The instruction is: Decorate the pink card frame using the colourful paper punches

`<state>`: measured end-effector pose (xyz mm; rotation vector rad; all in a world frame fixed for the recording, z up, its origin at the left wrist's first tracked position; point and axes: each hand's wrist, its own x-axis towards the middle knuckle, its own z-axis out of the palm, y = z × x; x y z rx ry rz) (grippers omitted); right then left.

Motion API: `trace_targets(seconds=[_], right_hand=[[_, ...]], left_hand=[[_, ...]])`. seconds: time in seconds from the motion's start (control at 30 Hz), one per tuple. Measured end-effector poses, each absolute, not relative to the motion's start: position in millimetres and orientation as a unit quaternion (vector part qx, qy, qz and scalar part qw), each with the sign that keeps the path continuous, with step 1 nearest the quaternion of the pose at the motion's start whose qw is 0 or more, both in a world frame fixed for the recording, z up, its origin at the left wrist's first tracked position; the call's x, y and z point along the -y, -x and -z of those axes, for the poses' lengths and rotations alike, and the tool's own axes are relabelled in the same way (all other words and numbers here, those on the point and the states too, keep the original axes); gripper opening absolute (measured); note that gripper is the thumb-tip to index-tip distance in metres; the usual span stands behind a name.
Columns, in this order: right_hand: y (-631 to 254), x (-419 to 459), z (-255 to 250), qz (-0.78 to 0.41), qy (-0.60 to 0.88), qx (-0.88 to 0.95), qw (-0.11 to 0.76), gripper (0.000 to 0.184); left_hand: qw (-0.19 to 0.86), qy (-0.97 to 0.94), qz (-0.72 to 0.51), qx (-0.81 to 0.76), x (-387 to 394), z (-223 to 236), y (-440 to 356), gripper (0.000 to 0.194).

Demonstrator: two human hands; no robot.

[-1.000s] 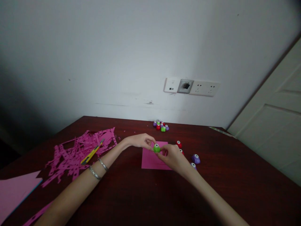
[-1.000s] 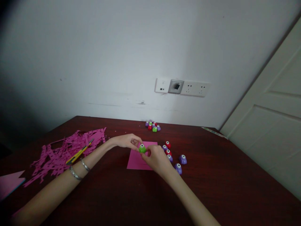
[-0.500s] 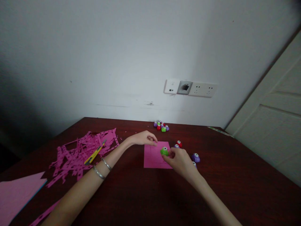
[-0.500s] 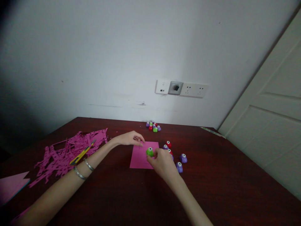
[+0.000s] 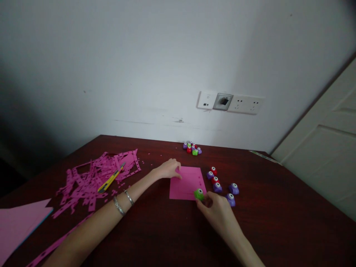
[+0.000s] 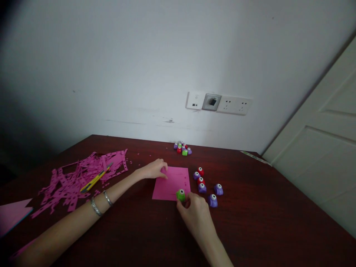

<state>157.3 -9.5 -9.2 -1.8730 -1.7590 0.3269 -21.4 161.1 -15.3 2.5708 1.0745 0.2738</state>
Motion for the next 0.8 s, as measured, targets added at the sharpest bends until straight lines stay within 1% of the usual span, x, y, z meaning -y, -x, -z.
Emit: trace_targets(seconds=[0.23,0.37,0.6,0.8], right_hand=[[-162.5,6.5,14.3,-0.160,0.702,0.634,0.282,0.021],[-163.1,6.6,13.5,-0.151,0.706,0.634,0.277,0.022],[-162.0,6.5,10.6,-0.139,0.711,0.636,0.265,0.016],[-160.8,8.0,11.4,-0.127,0.709,0.643,0.262,0.019]], left_hand=[[0.219,-0.892,-0.112,-0.379,-165.7,20.2,20.6,0.031],[0.231,-0.890,-0.116,-0.377,-165.7,19.9,20.1,0.030],[0.257,-0.886,-0.118,-0.368,-168.9,24.6,19.4,0.022],[0.265,-0.882,-0.115,-0.372,-167.7,23.0,18.9,0.021]])
